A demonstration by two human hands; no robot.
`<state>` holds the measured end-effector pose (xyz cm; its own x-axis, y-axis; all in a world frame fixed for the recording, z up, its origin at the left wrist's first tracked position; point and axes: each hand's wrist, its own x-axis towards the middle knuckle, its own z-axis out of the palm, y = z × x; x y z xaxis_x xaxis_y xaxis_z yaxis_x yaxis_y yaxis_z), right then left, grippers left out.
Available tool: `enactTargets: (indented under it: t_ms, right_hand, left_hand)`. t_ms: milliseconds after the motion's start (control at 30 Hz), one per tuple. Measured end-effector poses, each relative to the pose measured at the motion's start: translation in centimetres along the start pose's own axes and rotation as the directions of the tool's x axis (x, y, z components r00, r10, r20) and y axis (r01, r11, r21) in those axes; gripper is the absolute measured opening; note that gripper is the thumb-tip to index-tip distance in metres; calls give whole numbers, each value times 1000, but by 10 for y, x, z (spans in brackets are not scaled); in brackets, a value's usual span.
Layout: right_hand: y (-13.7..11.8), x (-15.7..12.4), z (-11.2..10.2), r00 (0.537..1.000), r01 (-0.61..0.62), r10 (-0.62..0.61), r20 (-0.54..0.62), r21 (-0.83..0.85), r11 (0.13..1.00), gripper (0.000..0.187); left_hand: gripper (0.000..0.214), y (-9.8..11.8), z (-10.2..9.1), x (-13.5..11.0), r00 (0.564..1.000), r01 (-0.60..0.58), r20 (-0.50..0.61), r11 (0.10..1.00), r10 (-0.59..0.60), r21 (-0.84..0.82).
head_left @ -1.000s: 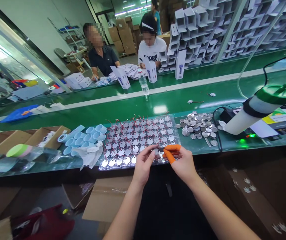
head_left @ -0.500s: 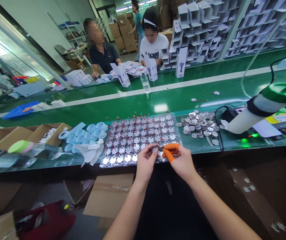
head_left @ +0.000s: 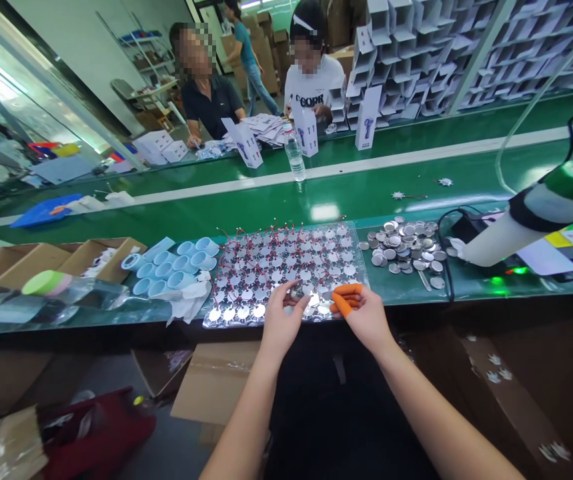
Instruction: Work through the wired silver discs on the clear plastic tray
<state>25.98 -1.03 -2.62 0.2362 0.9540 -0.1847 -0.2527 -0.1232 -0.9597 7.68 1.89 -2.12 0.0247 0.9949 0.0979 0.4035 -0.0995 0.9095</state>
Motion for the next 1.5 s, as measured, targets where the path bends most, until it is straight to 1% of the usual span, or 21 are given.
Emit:
enactTargets:
  t_ms: [33,67,100,133,200,233,267,300,367,433,467,500,533,633,733,833,967,1233,1367,1433,1500]
  right_hand:
    - [3,1,0,1000,-11,11,-15,-1,1000,38]
    - [6,1,0,999,-21,21,-28,-1,1000,39]
    - [8,1,0,999,-30,30,-38,-1,1000,39]
    - [10,1,0,998,-37,37,-45,0,999,40]
    - [12,0,0,997,-51,51,-53,2,999,40]
    - [12,0,0,997,-58,58,-57,3,998,40]
    - [12,0,-1,996,-63,63,-64,5,998,40]
    - [11,0,-2,995,-66,66,-71,6,998,39]
    - [9,0,-6,995,-63,63,-83,6,998,39]
    - [7,1,-10,994,-59,59,-91,2,998,38]
    - [6,1,-12,994,-60,59,-93,-2,998,38]
    - [5,1,-14,994,-63,62,-95,-5,998,38]
    - [4,0,-15,993,-67,67,-96,-7,998,39]
    - [2,0,-15,992,-93,93,-91,3,996,38]
    - [4,1,-9,991,-121,121,-62,18,993,39]
    - [8,3,0,991,-133,133,-11,19,991,38]
    - [16,8,7,990,-139,138,31,8,990,36]
    - [21,13,3,987,-161,161,-6,-49,986,33]
    - [21,13,1,992,-123,121,-31,-102,987,32]
    - [21,13,1,996,-85,82,-26,-155,984,31]
    - [22,13,0,999,-47,46,-9,-212,976,30]
  left_hand:
    - [39,-3,-4,1,997,-78,-10,986,81,147]
    - [37,-6,-8,3,988,-152,6,946,156,286]
    - [37,-8,-12,4,976,-215,49,888,214,407]
    - [38,-10,-14,5,964,-262,104,821,243,508]
    - [41,-11,-17,6,951,-310,201,690,236,654]
    - [44,-10,-18,6,948,-318,227,640,223,699]
    - [47,-9,-19,6,946,-323,239,608,217,725]
    - [49,-8,-19,5,943,-333,248,596,223,730]
    - [53,-5,-17,4,919,-394,308,619,247,680]
    - [56,-4,-13,2,875,-469,411,658,255,589]
    - [56,-5,-10,2,857,-489,450,674,252,554]
    - [54,-6,-7,2,848,-495,470,684,245,536]
    - [52,-7,-4,2,851,-488,469,691,238,534]
    - [42,-11,4,5,888,-429,404,716,222,551]
    - [32,-14,7,7,918,-368,345,752,198,547]
    - [29,-18,9,9,933,-334,305,771,189,542]
    - [31,-23,11,10,935,-336,285,780,210,528]
    - [32,-22,13,11,939,-323,274,802,206,503]
    - [33,-22,12,10,939,-324,280,795,202,513]
    - [33,-22,12,9,937,-330,281,795,210,509]
    - [38,-21,12,8,935,-339,269,801,230,493]
